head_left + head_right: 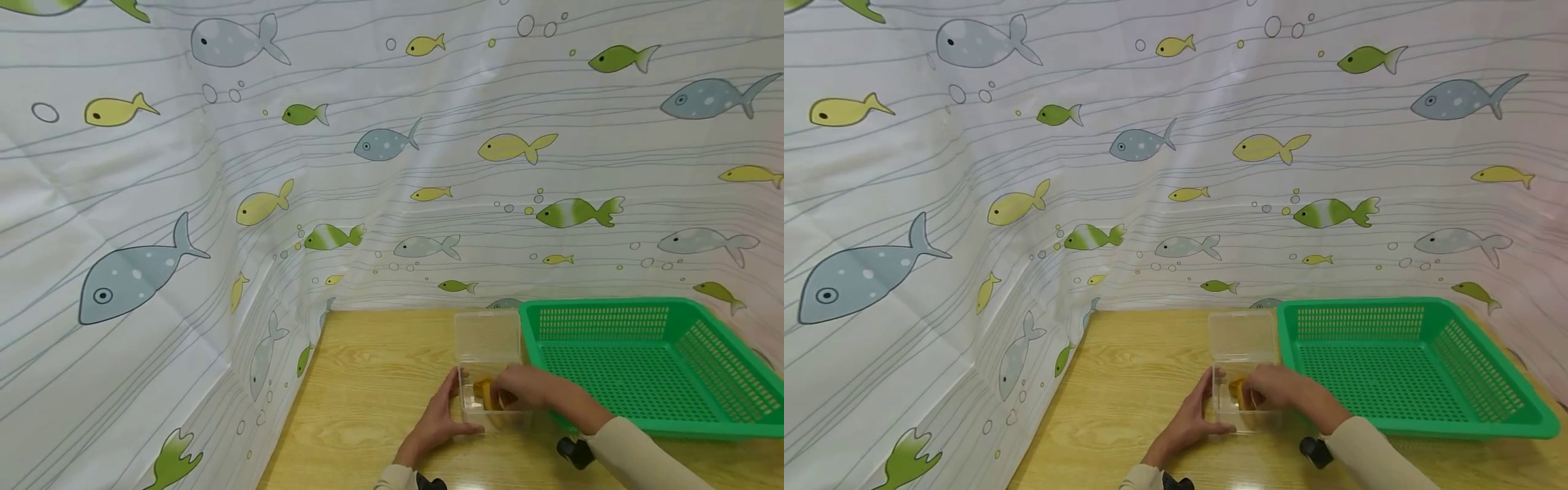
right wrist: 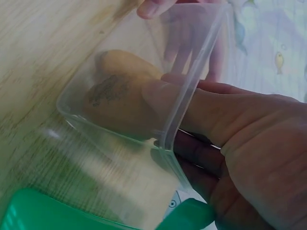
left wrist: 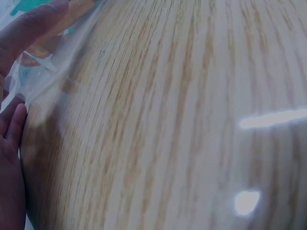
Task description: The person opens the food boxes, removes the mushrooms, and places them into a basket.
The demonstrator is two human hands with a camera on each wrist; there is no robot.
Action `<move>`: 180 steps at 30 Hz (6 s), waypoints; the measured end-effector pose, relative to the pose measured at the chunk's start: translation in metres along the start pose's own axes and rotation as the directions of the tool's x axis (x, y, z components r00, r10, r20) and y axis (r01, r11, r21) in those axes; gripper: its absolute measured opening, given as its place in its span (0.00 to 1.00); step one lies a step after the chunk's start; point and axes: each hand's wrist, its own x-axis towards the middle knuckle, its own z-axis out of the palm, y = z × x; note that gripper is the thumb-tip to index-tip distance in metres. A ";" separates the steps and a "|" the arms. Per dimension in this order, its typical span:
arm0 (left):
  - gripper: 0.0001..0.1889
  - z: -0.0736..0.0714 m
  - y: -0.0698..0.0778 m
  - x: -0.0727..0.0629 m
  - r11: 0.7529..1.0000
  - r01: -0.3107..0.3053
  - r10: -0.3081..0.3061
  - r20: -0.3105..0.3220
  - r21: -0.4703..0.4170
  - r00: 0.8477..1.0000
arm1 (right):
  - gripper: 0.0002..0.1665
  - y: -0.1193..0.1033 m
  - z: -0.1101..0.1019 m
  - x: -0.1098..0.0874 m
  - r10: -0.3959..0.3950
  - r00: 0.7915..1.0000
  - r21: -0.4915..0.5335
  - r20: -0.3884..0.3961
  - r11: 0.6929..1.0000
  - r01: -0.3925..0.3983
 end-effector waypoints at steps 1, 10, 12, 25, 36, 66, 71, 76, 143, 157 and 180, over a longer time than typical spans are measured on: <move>0.60 0.000 0.000 0.000 1.000 -0.002 0.002 0.000 -0.002 1.000 | 0.12 0.000 0.000 0.000 0.004 1.000 0.014 0.004 1.000 -0.004; 0.60 0.000 0.000 0.001 0.999 0.009 -0.009 0.014 -0.037 1.000 | 0.07 0.001 -0.004 -0.004 0.011 1.000 0.193 -0.007 0.981 -0.009; 0.60 0.000 0.000 0.001 0.999 0.016 -0.015 0.017 -0.042 1.000 | 0.06 0.001 -0.005 -0.005 0.021 1.000 0.236 -0.008 0.972 -0.019; 0.59 0.000 0.000 0.000 0.999 0.017 -0.016 0.019 -0.046 1.000 | 0.05 0.002 -0.008 -0.007 -0.015 0.998 0.280 -0.066 0.959 0.033; 0.59 0.001 0.000 0.001 0.999 -0.006 0.006 0.016 -0.036 1.000 | 0.06 -0.001 -0.015 -0.007 -0.018 0.995 0.349 -0.098 0.936 0.052; 0.59 0.001 -0.001 0.002 0.999 -0.005 0.005 0.009 -0.052 1.000 | 0.11 -0.011 -0.061 -0.041 -0.012 0.950 0.202 -0.311 0.976 0.079; 0.59 0.001 -0.001 0.002 0.999 -0.011 0.011 0.010 -0.046 1.000 | 0.11 -0.006 -0.071 -0.056 -0.005 0.931 0.142 -0.365 0.988 0.060; 0.59 0.000 -0.002 0.002 0.999 -0.014 0.014 0.010 -0.035 1.000 | 0.11 0.009 -0.075 -0.072 0.018 0.907 0.121 -0.420 0.992 0.036; 0.58 0.005 -0.004 0.003 1.000 0.004 -0.005 -0.008 -0.024 1.000 | 0.05 0.018 -0.021 -0.073 0.332 0.790 0.043 -0.516 0.931 -0.363; 0.58 0.004 -0.005 0.000 1.000 0.006 -0.006 -0.029 -0.013 1.000 | 0.07 -0.005 -0.003 -0.015 0.089 0.899 -0.046 -0.428 0.992 -0.121; 0.58 0.004 -0.003 0.002 1.000 0.010 -0.011 -0.029 -0.030 1.000 | 0.15 -0.009 0.025 0.009 0.152 0.957 -0.136 -0.246 0.973 -0.189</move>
